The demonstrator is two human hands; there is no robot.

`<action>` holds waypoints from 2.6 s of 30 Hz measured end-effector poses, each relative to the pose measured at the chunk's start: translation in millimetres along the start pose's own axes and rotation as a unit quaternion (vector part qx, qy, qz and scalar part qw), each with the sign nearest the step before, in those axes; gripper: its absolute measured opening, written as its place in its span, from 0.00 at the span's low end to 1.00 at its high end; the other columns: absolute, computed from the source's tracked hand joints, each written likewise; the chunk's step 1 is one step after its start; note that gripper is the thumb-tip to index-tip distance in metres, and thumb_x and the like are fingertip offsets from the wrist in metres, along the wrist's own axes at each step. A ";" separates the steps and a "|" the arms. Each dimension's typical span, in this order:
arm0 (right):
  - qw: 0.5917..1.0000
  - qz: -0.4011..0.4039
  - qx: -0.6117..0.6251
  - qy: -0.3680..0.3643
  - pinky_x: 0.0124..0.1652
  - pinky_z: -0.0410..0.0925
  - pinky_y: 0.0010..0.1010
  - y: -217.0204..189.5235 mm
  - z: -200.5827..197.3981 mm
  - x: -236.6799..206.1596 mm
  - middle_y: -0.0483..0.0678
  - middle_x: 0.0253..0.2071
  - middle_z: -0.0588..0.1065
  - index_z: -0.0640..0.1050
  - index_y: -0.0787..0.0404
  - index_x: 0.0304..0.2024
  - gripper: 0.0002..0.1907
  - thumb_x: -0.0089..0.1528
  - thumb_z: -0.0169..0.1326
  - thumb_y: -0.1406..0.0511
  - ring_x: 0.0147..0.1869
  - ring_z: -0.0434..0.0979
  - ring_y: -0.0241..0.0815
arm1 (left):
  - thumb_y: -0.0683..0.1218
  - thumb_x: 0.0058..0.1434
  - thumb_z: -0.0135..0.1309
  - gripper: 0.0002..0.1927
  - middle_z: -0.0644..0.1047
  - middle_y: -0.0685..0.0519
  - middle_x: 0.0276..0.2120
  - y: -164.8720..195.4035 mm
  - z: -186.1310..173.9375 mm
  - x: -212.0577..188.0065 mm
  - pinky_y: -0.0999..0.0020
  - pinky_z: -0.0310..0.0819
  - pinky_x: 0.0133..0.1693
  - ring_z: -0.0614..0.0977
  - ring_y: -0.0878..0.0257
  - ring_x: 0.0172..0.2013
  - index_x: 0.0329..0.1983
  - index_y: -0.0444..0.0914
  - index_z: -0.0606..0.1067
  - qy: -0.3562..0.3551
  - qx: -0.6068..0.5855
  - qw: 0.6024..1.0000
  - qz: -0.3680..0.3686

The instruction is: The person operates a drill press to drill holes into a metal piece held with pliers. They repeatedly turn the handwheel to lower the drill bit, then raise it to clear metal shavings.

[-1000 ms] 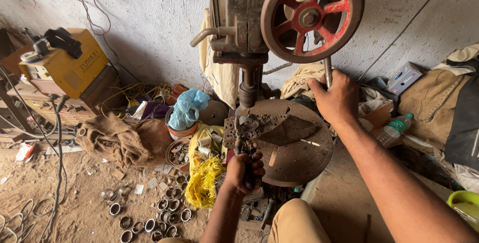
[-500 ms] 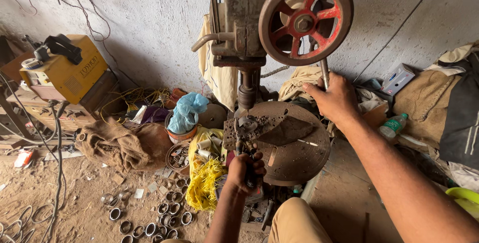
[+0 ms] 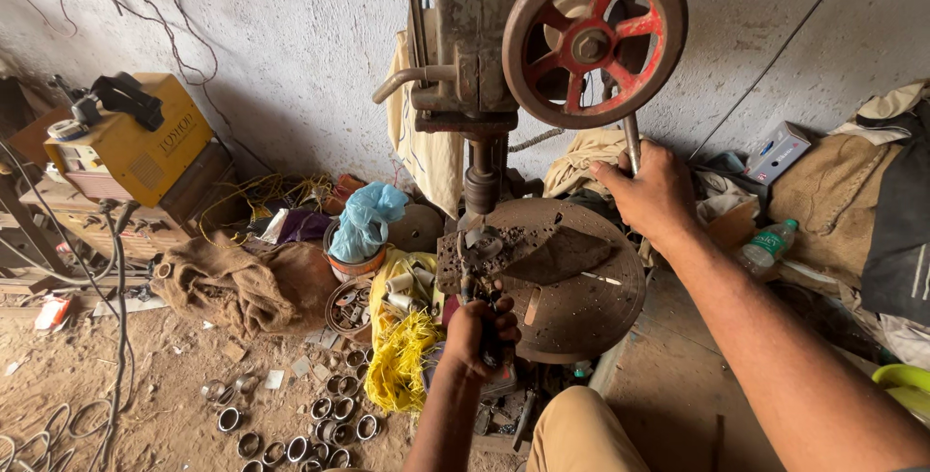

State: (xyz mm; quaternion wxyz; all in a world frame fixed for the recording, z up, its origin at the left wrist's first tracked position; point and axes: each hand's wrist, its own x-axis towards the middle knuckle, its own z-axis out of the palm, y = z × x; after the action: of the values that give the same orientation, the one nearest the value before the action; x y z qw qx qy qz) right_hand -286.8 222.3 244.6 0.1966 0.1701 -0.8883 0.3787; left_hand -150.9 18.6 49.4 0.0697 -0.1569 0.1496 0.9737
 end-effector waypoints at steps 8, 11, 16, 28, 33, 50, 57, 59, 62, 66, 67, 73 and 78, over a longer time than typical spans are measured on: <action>1.000 0.011 -0.006 0.006 0.27 0.68 0.40 1.3 5.6 2.1 0.50 0.22 0.73 0.72 0.60 0.30 0.20 0.59 0.67 0.54 0.25 0.74 0.44 | 0.36 0.55 0.35 0.17 0.69 0.54 0.28 2.3 4.7 -5.5 0.77 0.60 0.20 0.65 0.67 0.22 0.48 0.41 0.62 0.018 0.012 1.000 0.011; 1.000 0.005 -0.028 0.010 0.28 0.68 0.40 0.7 5.5 1.6 0.50 0.21 0.73 0.73 0.61 0.29 0.20 0.59 0.67 0.55 0.25 0.74 0.44 | 0.36 0.55 0.34 0.18 0.69 0.54 0.28 4.1 5.4 -6.4 0.76 0.60 0.20 0.65 0.67 0.22 0.48 0.42 0.62 -0.004 0.016 1.000 0.001; 1.000 0.008 -0.016 0.009 0.29 0.69 0.40 -1.0 4.7 1.2 0.50 0.21 0.73 0.72 0.61 0.29 0.20 0.59 0.67 0.55 0.26 0.75 0.44 | 0.37 0.56 0.35 0.18 0.68 0.54 0.28 5.5 4.7 -5.8 0.77 0.60 0.20 0.65 0.67 0.22 0.49 0.42 0.64 0.004 0.014 1.000 0.002; 1.000 -0.001 0.008 -0.002 0.29 0.67 0.40 -1.0 1.6 1.3 0.50 0.21 0.72 0.71 0.62 0.29 0.21 0.58 0.68 0.56 0.26 0.72 0.43 | 0.35 0.54 0.34 0.20 0.68 0.54 0.28 3.8 4.9 -4.4 0.77 0.60 0.20 0.65 0.67 0.22 0.49 0.42 0.64 -0.015 0.012 1.000 0.010; 1.000 0.024 -0.003 -0.004 0.28 0.67 0.40 -1.4 4.0 1.3 0.48 0.21 0.71 0.70 0.60 0.29 0.21 0.59 0.67 0.55 0.26 0.72 0.42 | 0.35 0.55 0.33 0.20 0.68 0.54 0.28 3.5 6.0 -5.1 0.77 0.60 0.21 0.65 0.67 0.22 0.49 0.42 0.64 0.001 0.010 1.000 0.007; 1.000 -0.014 -0.013 0.017 0.28 0.68 0.42 5.2 10.5 2.5 0.49 0.20 0.72 0.71 0.60 0.27 0.21 0.58 0.67 0.56 0.24 0.74 0.45 | 0.36 0.55 0.33 0.18 0.68 0.54 0.28 1.0 6.5 -5.6 0.76 0.60 0.22 0.65 0.66 0.23 0.48 0.42 0.64 0.011 0.012 1.000 0.014; 0.999 -0.013 -0.034 0.019 0.29 0.68 0.42 8.2 11.4 2.6 0.50 0.21 0.73 0.71 0.61 0.26 0.21 0.58 0.68 0.55 0.25 0.75 0.46 | 0.35 0.54 0.34 0.19 0.68 0.54 0.28 0.7 4.9 -4.6 0.75 0.60 0.22 0.65 0.66 0.23 0.48 0.42 0.65 0.002 0.010 1.000 0.011; 1.000 -0.006 -0.027 0.015 0.29 0.68 0.42 7.6 11.7 3.2 0.51 0.21 0.73 0.70 0.61 0.26 0.22 0.58 0.68 0.56 0.25 0.75 0.46 | 0.35 0.54 0.33 0.19 0.68 0.54 0.29 1.7 5.1 -4.5 0.75 0.60 0.23 0.65 0.66 0.23 0.48 0.42 0.65 -0.005 0.012 1.000 0.014; 0.998 -0.035 -0.039 0.031 0.29 0.67 0.42 3.2 9.8 2.5 0.50 0.22 0.73 0.71 0.60 0.26 0.22 0.58 0.69 0.56 0.26 0.74 0.46 | 0.35 0.54 0.34 0.19 0.68 0.54 0.28 1.9 5.2 -5.4 0.75 0.60 0.22 0.65 0.66 0.23 0.47 0.42 0.65 -0.005 0.022 1.000 0.014; 0.998 0.064 0.016 -0.025 0.27 0.67 0.41 -8.1 2.3 -0.7 0.48 0.21 0.71 0.70 0.58 0.29 0.20 0.59 0.67 0.56 0.24 0.72 0.44 | 0.35 0.55 0.34 0.18 0.68 0.53 0.29 2.0 6.9 -7.8 0.76 0.61 0.22 0.65 0.66 0.23 0.48 0.42 0.64 0.013 0.010 1.000 0.014; 0.995 0.092 0.030 -0.038 0.26 0.66 0.41 -11.0 -0.2 -1.3 0.48 0.20 0.71 0.69 0.57 0.30 0.20 0.60 0.66 0.56 0.23 0.72 0.44 | 0.35 0.55 0.34 0.18 0.68 0.53 0.29 2.6 8.1 -8.2 0.76 0.61 0.21 0.65 0.66 0.23 0.48 0.41 0.64 0.009 0.012 1.000 0.014; 0.996 0.070 0.040 -0.031 0.25 0.66 0.37 -17.9 -6.5 -4.3 0.45 0.19 0.70 0.69 0.58 0.30 0.21 0.59 0.67 0.55 0.22 0.70 0.40 | 0.36 0.55 0.35 0.19 0.68 0.54 0.28 4.1 13.4 -13.1 0.76 0.61 0.21 0.65 0.67 0.22 0.49 0.42 0.65 -0.007 0.012 1.000 0.012; 0.998 0.057 0.006 -0.023 0.28 0.66 0.38 -8.4 -0.2 -1.1 0.47 0.20 0.71 0.70 0.59 0.29 0.21 0.58 0.67 0.54 0.24 0.71 0.41 | 0.35 0.55 0.34 0.18 0.68 0.53 0.28 5.8 11.7 -11.6 0.76 0.61 0.20 0.65 0.66 0.22 0.47 0.42 0.64 -0.007 0.001 1.000 0.003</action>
State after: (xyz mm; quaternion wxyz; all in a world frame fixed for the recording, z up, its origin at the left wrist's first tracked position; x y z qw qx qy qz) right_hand -282.0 217.1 249.3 0.1536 0.1287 -0.8986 0.3902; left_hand -144.3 15.8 65.3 0.0679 -0.1498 0.1506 0.9748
